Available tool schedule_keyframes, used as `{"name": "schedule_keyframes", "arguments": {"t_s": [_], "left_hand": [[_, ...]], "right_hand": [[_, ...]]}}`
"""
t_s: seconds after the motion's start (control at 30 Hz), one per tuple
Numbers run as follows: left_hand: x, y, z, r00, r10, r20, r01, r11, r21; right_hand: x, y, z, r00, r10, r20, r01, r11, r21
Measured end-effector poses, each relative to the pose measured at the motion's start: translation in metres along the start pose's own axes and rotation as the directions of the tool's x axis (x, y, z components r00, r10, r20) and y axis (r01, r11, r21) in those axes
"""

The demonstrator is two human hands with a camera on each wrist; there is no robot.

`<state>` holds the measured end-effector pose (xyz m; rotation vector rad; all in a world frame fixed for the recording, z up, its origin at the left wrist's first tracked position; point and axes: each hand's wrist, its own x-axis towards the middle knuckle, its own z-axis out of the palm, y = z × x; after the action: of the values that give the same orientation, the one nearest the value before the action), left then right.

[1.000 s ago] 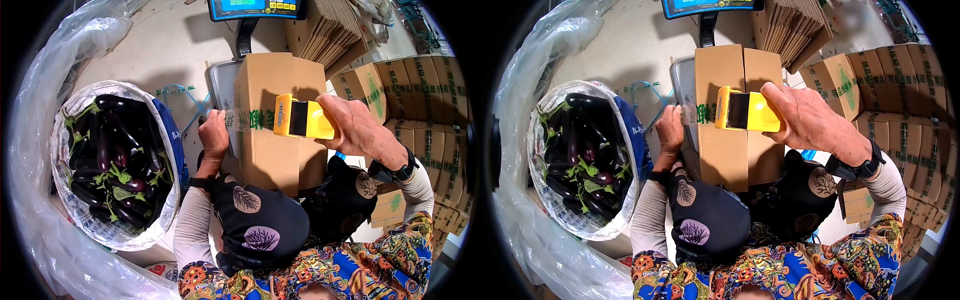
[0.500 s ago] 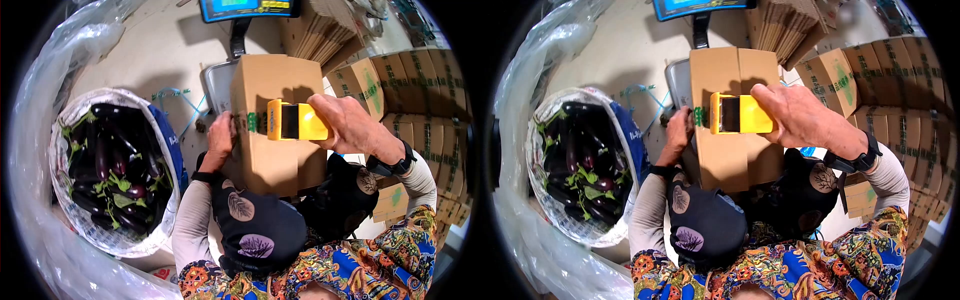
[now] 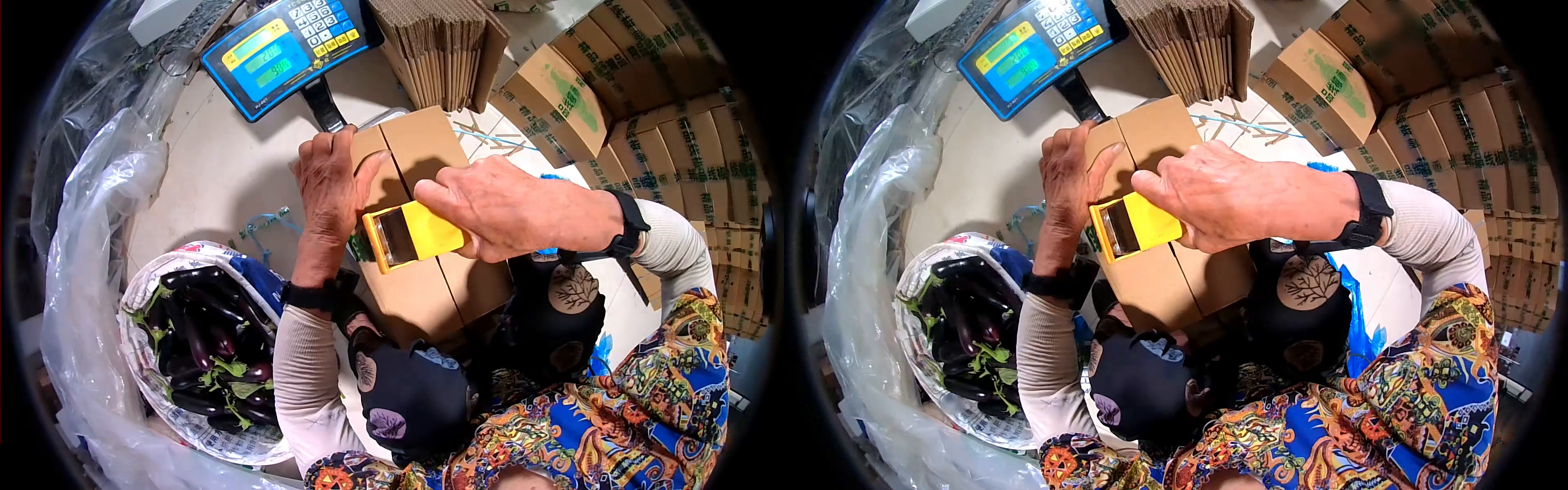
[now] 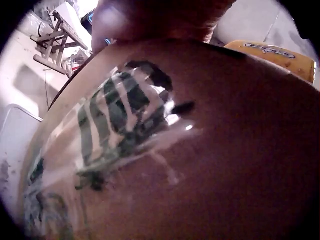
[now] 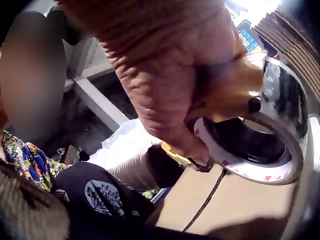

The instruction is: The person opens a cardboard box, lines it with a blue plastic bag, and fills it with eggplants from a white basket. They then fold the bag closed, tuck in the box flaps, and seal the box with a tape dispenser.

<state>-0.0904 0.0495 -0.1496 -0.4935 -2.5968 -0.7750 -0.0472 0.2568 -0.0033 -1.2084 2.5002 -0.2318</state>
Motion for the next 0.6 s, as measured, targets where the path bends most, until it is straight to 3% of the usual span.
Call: {"name": "schedule_keyframes", "arguments": {"t_s": [0.1,0.2,0.37,0.5,0.6], "left_hand": [[0.014,0.004,-0.01,0.992,0.095,0.08,-0.105,0.985,0.135],[0.031,0.008,-0.011,0.95,0.194,0.243,-0.21,0.977,0.041],[0.032,-0.005,0.011,0.971,0.231,0.063,-0.224,0.969,-0.104],[0.031,-0.015,0.015,0.885,0.462,0.047,-0.465,0.881,0.085],[0.029,-0.021,0.013,0.879,0.467,0.096,-0.476,0.872,0.119]], "right_hand": [[0.003,-0.001,0.0,1.0,0.011,0.008,-0.011,1.0,0.002],[0.001,-0.002,0.0,0.999,0.002,-0.032,-0.003,1.0,-0.016],[-0.001,0.004,0.013,0.988,-0.064,-0.144,0.06,0.998,-0.033],[0.0,0.004,0.002,0.999,-0.011,-0.047,0.008,0.998,-0.064],[0.003,0.005,-0.003,1.0,-0.007,-0.004,0.007,0.996,-0.087]]}}
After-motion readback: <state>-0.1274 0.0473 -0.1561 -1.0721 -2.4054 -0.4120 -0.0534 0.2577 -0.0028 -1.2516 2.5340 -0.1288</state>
